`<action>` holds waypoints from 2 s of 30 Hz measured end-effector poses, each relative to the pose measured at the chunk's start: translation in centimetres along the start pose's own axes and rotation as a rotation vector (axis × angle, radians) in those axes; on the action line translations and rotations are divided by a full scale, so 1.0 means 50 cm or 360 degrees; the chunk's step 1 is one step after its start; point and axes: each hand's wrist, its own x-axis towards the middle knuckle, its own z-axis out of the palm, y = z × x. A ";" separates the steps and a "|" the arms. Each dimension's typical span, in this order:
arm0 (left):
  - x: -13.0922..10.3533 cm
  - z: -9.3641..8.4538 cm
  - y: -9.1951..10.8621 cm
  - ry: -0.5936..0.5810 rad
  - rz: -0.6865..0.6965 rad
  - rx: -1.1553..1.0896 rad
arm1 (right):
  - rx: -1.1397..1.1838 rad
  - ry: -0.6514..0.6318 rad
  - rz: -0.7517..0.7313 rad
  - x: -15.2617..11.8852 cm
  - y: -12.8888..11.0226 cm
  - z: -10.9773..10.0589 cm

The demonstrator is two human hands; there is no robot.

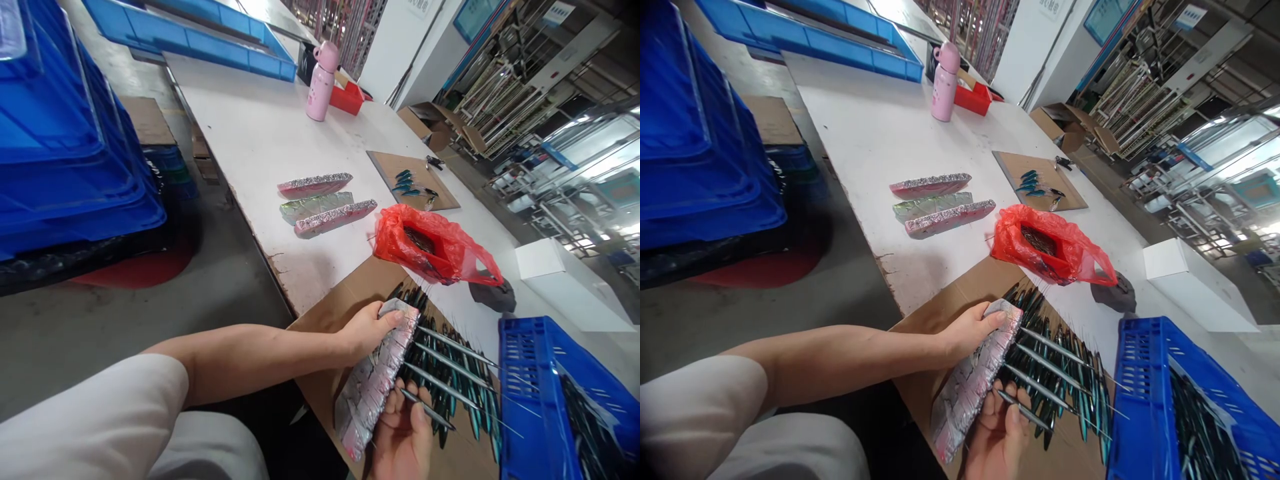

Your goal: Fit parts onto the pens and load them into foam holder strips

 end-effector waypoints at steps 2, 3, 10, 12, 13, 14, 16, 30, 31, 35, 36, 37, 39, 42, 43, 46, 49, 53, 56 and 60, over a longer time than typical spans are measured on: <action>0.000 0.000 -0.001 -0.0003 -0.0001 0.0015 | 0.0039 0.0044 0.0042 -0.001 -0.001 0.005; 0.000 0.000 -0.001 -0.0004 0.0000 0.0021 | 0.0049 0.0058 0.0060 -0.002 -0.002 0.007; 0.001 0.000 -0.004 -0.0015 0.0013 0.0010 | -0.0122 -0.0072 -0.0159 -0.008 -0.006 0.000; 0.001 -0.001 -0.003 -0.0020 0.0006 0.0008 | -0.0173 -0.0093 -0.0198 -0.008 -0.008 -0.002; 0.001 -0.001 -0.003 -0.0025 0.0002 0.0008 | -0.0175 -0.0084 -0.0186 -0.008 -0.010 -0.003; 0.000 -0.001 -0.003 -0.0031 -0.0001 0.0009 | -0.0166 -0.0062 -0.0163 -0.007 -0.011 -0.002; 0.001 -0.001 -0.003 -0.0043 -0.0006 0.0013 | -0.0144 -0.0007 -0.0106 -0.006 -0.014 0.000; 0.003 -0.001 -0.006 -0.0033 0.0009 0.0043 | -0.0078 0.0007 -0.0003 -0.002 -0.010 -0.001; 0.003 -0.001 -0.006 -0.0034 0.0008 0.0041 | -0.0070 0.0002 0.0007 -0.001 -0.008 -0.004; 0.002 0.000 -0.006 -0.0027 0.0014 0.0021 | -0.0049 0.0015 0.0036 0.004 -0.006 -0.009; 0.002 0.000 -0.006 -0.0025 0.0020 0.0017 | -0.0062 0.0007 0.0021 0.004 -0.006 -0.009; 0.001 0.001 -0.005 -0.0024 0.0023 0.0018 | -0.0084 -0.0005 -0.0005 0.003 -0.007 -0.008; 0.001 0.001 -0.003 -0.0023 0.0019 0.0038 | -0.0142 -0.0030 -0.0061 0.001 -0.010 -0.005; -0.001 0.001 0.001 -0.0017 0.0003 0.0081 | -0.0218 -0.0056 -0.0140 -0.009 -0.018 0.003; -0.001 0.001 0.002 -0.0015 0.0003 0.0086 | -0.0243 -0.0061 -0.0170 -0.012 -0.022 0.006; -0.001 0.000 0.002 -0.0007 0.0012 0.0077 | -0.0309 -0.0054 -0.0247 -0.017 -0.031 0.009; -0.001 0.000 0.001 0.0002 0.0025 0.0061 | -0.0316 -0.0058 -0.0172 -0.006 -0.031 -0.006; -0.001 0.001 0.002 -0.0024 0.0014 0.0096 | -0.0295 -0.0126 0.0004 0.018 -0.020 -0.034; 0.000 0.000 0.001 -0.0037 0.0003 0.0116 | -0.0180 -0.0049 0.0115 0.019 -0.017 -0.032; -0.002 -0.001 0.001 -0.0018 0.0014 0.0131 | -0.0092 0.0015 0.0141 0.006 -0.019 -0.012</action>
